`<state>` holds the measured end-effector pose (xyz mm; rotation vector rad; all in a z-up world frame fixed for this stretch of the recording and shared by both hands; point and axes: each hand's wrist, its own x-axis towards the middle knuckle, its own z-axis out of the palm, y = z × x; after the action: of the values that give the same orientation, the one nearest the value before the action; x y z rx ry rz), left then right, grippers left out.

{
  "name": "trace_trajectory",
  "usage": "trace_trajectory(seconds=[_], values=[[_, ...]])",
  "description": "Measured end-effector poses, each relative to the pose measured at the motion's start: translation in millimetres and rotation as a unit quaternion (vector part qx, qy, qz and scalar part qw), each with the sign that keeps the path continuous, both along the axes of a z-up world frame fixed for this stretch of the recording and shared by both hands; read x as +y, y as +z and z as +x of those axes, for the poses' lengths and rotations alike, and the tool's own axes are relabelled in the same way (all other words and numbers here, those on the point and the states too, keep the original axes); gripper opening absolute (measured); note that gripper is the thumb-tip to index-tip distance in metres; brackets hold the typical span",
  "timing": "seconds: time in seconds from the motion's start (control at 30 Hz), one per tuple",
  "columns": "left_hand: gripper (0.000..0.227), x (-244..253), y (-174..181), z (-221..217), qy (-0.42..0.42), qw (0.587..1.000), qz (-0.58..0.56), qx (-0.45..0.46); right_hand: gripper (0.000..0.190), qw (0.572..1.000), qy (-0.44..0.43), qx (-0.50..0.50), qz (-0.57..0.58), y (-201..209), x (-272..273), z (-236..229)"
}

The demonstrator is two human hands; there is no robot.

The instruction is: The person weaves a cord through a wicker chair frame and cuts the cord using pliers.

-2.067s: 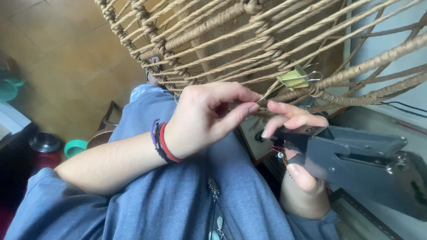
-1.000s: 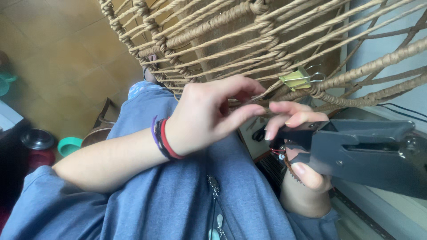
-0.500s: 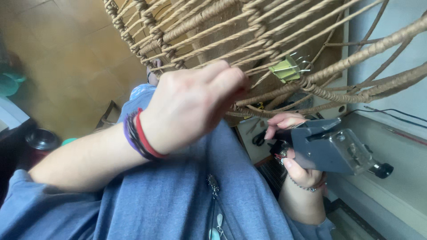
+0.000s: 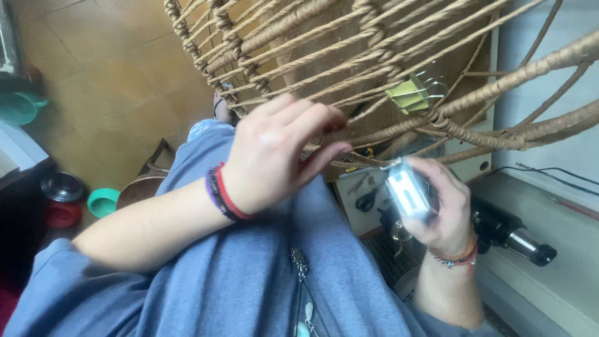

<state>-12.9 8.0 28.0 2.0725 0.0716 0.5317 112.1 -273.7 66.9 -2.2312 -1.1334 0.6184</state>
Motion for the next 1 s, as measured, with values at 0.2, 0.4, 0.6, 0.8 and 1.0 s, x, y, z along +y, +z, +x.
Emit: trace_trajectory(seconds=[0.2, 0.4, 0.6, 0.8, 1.0], values=[[0.017, 4, -7, 10, -0.070, 0.938, -0.306, 0.147, 0.051, 0.997, -0.013, 0.071, -0.039, -5, 13, 11], [0.022, 23, -2, 21, -0.148, 0.874, -0.416, 0.200, 0.055, 0.992, -0.002, 0.117, -0.055, -4, 35, 12], [0.020, 34, 0, 29, -0.153, 0.905, -0.353, 0.183, 0.054, 0.991, 0.005, 0.113, -0.066, -10, 44, 19], [0.020, 40, 1, 34, -0.173, 0.917, -0.325, 0.156, 0.061, 0.990, 0.009, 0.130, -0.054, -28, 30, 20], [0.018, 42, 3, 37, -0.170, 0.922, -0.315, 0.149, 0.062, 0.993, 0.004, 0.114, -0.042, -43, 25, 17]])
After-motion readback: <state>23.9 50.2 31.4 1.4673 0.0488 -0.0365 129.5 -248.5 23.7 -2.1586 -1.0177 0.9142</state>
